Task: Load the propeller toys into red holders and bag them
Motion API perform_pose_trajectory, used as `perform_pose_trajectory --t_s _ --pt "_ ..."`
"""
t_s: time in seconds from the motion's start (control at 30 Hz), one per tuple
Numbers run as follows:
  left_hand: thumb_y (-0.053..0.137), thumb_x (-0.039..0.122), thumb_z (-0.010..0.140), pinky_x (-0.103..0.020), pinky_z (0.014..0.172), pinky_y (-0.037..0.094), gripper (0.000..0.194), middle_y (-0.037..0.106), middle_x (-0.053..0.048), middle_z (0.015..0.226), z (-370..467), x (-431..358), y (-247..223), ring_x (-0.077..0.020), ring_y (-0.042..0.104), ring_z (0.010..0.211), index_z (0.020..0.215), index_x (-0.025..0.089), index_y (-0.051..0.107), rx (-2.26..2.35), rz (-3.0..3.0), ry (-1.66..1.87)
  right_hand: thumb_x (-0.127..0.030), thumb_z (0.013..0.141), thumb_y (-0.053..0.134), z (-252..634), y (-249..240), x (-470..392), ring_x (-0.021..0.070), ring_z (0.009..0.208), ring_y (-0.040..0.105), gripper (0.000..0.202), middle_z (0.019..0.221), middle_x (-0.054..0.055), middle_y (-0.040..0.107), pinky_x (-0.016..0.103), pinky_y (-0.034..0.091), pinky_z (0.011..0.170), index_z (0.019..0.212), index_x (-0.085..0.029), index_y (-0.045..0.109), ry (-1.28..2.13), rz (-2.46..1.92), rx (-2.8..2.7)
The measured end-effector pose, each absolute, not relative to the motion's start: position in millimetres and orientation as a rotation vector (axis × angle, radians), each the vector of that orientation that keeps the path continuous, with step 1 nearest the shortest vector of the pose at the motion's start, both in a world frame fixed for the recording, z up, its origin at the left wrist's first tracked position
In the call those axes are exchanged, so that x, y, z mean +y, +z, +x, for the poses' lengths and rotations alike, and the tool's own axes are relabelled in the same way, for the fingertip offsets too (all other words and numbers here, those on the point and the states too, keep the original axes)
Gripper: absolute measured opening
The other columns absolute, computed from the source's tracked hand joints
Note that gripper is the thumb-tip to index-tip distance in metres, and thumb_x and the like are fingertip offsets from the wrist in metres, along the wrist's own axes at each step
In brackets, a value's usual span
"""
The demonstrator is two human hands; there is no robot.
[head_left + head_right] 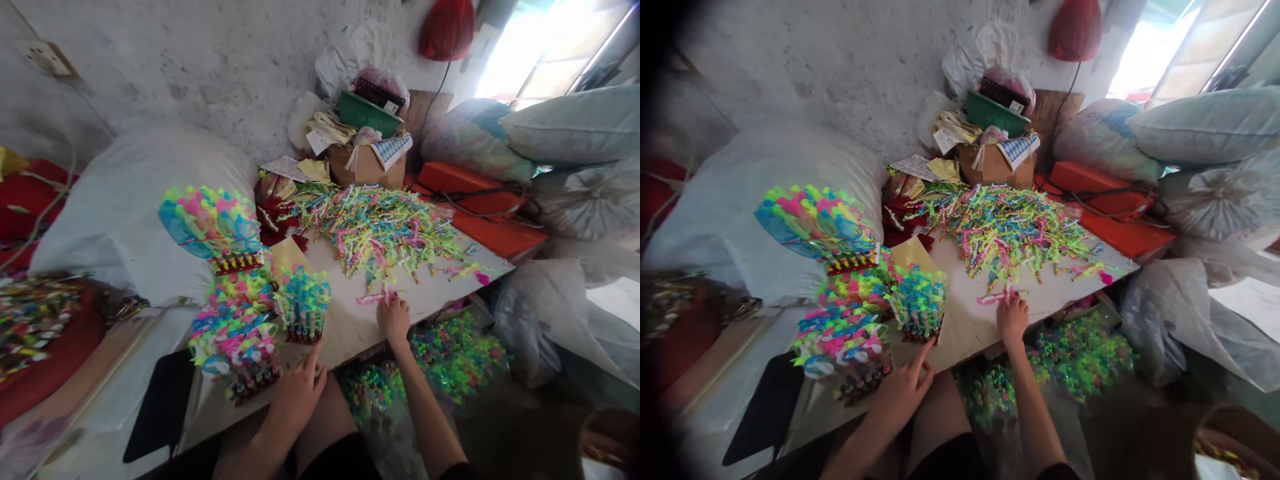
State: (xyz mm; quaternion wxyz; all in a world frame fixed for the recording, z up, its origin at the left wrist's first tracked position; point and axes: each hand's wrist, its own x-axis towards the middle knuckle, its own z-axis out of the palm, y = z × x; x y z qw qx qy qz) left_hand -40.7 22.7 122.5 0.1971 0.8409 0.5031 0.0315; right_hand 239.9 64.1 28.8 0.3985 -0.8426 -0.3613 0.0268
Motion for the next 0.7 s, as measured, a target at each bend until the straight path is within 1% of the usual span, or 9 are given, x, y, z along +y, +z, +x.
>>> perform_pose_trajectory --t_s 0.1,0.17,0.3,0.37,0.43,0.5,0.57,0.7 --pt "0.039 0.023 0.091 -0.027 0.075 0.048 0.047 0.069 -0.006 0.103 -42 22 123 -0.0191 0.066 0.090 0.137 0.021 0.036 1.400 2.322 0.053 -0.039 0.079 0.050 246 27 58 0.0298 0.088 0.059 0.039 0.093 0.020 0.063 0.039 0.043 0.074 0.105 -0.010 0.057 0.079 -2.129 -0.890" --pt "0.039 0.023 0.091 -0.027 0.075 0.047 0.045 0.069 -0.006 0.103 -46 19 120 -0.0182 0.066 0.089 0.136 0.020 0.038 1.394 2.307 0.047 -0.042 0.081 0.046 248 34 50 0.0261 0.079 0.060 0.044 0.089 0.017 0.065 0.035 0.045 0.069 0.108 -0.009 0.056 0.094 -2.106 -0.893" --pt "0.039 0.026 0.091 -0.027 0.075 0.048 0.044 0.070 -0.005 0.097 -54 13 113 -0.0186 0.066 0.087 0.135 0.019 0.041 1.386 2.282 0.059 -0.046 0.087 0.038 248 67 30 0.0199 0.070 0.059 0.047 0.096 0.013 0.065 0.034 0.046 0.069 0.115 -0.012 0.054 0.032 -1.998 -1.009" --pt "0.039 0.026 0.091 -0.029 0.076 0.048 0.043 0.070 -0.005 0.096 -57 10 110 -0.0191 0.066 0.086 0.133 0.019 0.043 1.382 2.269 0.077 -0.048 0.087 0.040 243 89 21 0.0173 0.064 0.058 0.046 0.095 0.012 0.065 0.032 0.047 0.065 0.114 -0.014 0.055 -0.014 -1.929 -1.106" --pt "0.039 0.026 0.091 -0.029 0.076 0.047 0.041 0.070 -0.005 0.094 -58 9 108 -0.0191 0.066 0.085 0.131 0.019 0.046 1.375 2.224 0.087 -0.048 0.087 0.042 232 108 15 0.0161 0.064 0.059 0.043 0.095 0.011 0.066 0.031 0.048 0.064 0.112 -0.016 0.057 -0.024 -1.864 -1.198" --pt "0.039 0.026 0.090 -0.029 0.075 0.047 0.041 0.070 -0.004 0.092 -58 9 106 -0.0189 0.066 0.082 0.130 0.019 0.046 1.372 2.157 0.093 -0.046 0.088 0.042 218 121 12 0.0154 0.065 0.061 0.039 0.094 0.009 0.067 0.030 0.050 0.063 0.111 -0.018 0.058 0.043 -1.798 -1.263" --pt "0.038 0.027 0.091 -0.029 0.073 0.047 0.041 0.070 -0.004 0.092 -57 10 103 -0.0186 0.066 0.081 0.130 0.019 0.046 1.365 2.109 0.118 -0.045 0.088 0.043 202 128 13 0.0149 0.063 0.062 0.036 0.088 0.007 0.067 0.029 0.051 0.061 0.108 -0.019 0.059 0.158 -1.735 -1.294" --pt "0.037 0.027 0.091 -0.029 0.076 0.047 0.041 0.070 -0.004 0.092 -55 17 95 -0.0184 0.065 0.085 0.130 0.019 0.045 1.366 2.059 0.190 -0.045 0.085 0.049 171 125 21 0.0139 0.058 0.062 0.031 0.078 0.003 0.067 0.027 0.053 0.056 0.101 -0.019 0.059 0.459 -1.579 -1.318"
